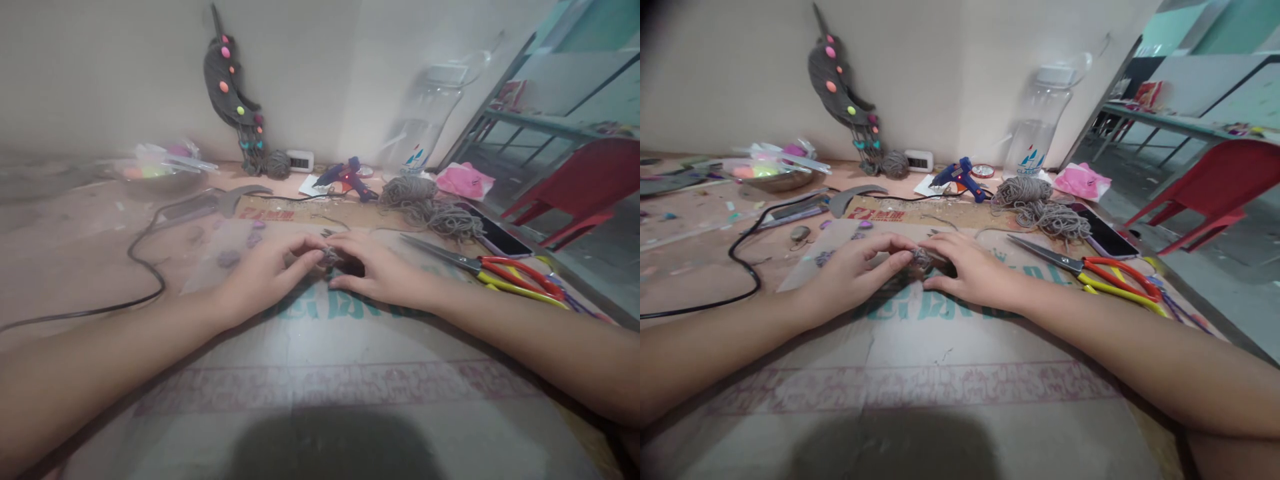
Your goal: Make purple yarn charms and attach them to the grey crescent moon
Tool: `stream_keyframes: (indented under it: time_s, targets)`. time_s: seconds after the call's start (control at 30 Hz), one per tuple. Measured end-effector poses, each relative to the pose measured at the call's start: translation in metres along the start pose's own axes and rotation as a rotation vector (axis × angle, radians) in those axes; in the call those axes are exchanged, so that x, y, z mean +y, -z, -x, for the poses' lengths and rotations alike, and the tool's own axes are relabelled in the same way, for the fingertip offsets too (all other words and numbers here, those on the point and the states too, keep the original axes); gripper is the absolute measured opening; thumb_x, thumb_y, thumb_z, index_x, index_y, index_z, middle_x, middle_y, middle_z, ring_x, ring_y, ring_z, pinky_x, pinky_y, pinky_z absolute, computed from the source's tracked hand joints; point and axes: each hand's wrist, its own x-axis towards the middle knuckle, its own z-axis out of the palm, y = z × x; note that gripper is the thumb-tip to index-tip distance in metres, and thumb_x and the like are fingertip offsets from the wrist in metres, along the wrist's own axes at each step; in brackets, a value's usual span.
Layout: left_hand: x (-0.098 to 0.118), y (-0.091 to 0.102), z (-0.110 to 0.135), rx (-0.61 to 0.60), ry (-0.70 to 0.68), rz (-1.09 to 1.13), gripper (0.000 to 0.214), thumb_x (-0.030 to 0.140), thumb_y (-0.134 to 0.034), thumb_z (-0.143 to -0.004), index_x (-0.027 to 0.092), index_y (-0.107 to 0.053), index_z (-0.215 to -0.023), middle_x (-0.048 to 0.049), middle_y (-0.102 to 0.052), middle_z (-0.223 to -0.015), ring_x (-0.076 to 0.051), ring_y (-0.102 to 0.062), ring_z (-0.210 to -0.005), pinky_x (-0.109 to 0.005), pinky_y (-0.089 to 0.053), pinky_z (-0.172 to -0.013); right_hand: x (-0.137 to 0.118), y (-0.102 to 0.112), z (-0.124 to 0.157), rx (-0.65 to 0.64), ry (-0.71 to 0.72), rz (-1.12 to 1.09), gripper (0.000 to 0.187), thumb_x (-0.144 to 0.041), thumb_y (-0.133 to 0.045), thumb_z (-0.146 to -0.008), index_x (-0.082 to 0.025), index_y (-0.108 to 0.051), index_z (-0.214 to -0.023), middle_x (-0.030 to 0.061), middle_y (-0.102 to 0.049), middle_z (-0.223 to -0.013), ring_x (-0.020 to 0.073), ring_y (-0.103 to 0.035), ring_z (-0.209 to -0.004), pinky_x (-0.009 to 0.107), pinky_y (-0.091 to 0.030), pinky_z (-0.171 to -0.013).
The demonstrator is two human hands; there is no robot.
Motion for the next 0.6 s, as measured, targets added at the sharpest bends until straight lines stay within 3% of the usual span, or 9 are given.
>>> stream_keyframes:
  time_s: [0.1,0.2,0.33,0.4,0.5,0.6]
  targets:
    - [-0.002,-0.001,0.0,-0.011,0.027,0.03,0.021,0.034,-0.053,-0.096,0.024,-0.069,-0.107,0.0006,-0.074,-0.097,-0.016,-0.067,-0.089,-0.026,-0.05,-0.082,0.0,0.002,-0.001,-0.01,0.001,-0.07,0.01,-0.026,-0.061,-0.092,-0.018,-0.066,-0.097,0.0099,-0.069,-0.113,0.0228,-0.062,-0.108,0.04,-0.049,-0.096]
    - [-0.003,-0.001,-0.002,-0.019,0.083,0.142,0.018,0.032,-0.057,-0.094,0.023,-0.069,-0.104,0.0006,-0.074,-0.097,-0.016,-0.067,-0.088,-0.026,-0.05,-0.08,0.002,0.001,0.001,0.029,-0.123,-0.139,0.01,-0.026,-0.061,-0.091,-0.019,-0.065,-0.096,0.0072,-0.071,-0.102,0.0202,-0.065,-0.094,0.038,-0.051,-0.088]
    - [-0.006,-0.001,-0.006,-0.021,0.197,0.408,0.018,0.035,-0.061,-0.092,0.019,-0.068,-0.098,-0.0023,-0.075,-0.095,-0.016,-0.069,-0.085,-0.029,-0.052,-0.08,0.005,-0.001,0.003,0.164,-0.213,-0.322,0.035,-0.03,-0.064,-0.088,-0.02,-0.057,-0.121,0.0086,-0.069,-0.115,0.021,-0.066,-0.105,0.037,-0.052,-0.092]
    - [-0.009,-0.002,-0.007,-0.009,0.232,0.473,0.021,0.038,-0.062,-0.091,0.018,-0.067,-0.095,-0.0031,-0.074,-0.092,-0.017,-0.069,-0.084,-0.03,-0.051,-0.08,0.004,0.004,0.002,0.268,-0.197,-0.276,0.041,-0.032,-0.068,-0.086,-0.02,-0.055,-0.123,0.0085,-0.068,-0.113,0.0215,-0.065,-0.105,0.037,-0.052,-0.09]
    - [-0.013,-0.002,-0.008,0.025,0.238,0.453,0.023,0.04,-0.063,-0.09,0.018,-0.067,-0.093,-0.0027,-0.073,-0.09,-0.017,-0.067,-0.083,-0.031,-0.049,-0.08,-0.004,0.018,0.0,0.392,-0.181,-0.122,0.021,-0.031,-0.066,-0.087,-0.019,-0.064,-0.104,0.0055,-0.068,-0.097,0.0196,-0.064,-0.092,0.034,-0.05,-0.084]
    - [-0.013,-0.002,-0.009,0.04,0.24,0.409,0.024,0.041,-0.063,-0.09,0.017,-0.066,-0.09,-0.0028,-0.071,-0.088,-0.017,-0.064,-0.082,-0.031,-0.047,-0.077,-0.014,0.026,-0.003,0.341,-0.235,-0.173,0.014,-0.026,-0.056,-0.092,-0.019,-0.068,-0.089,0.0017,-0.066,-0.079,0.0155,-0.062,-0.075,0.03,-0.049,-0.073]
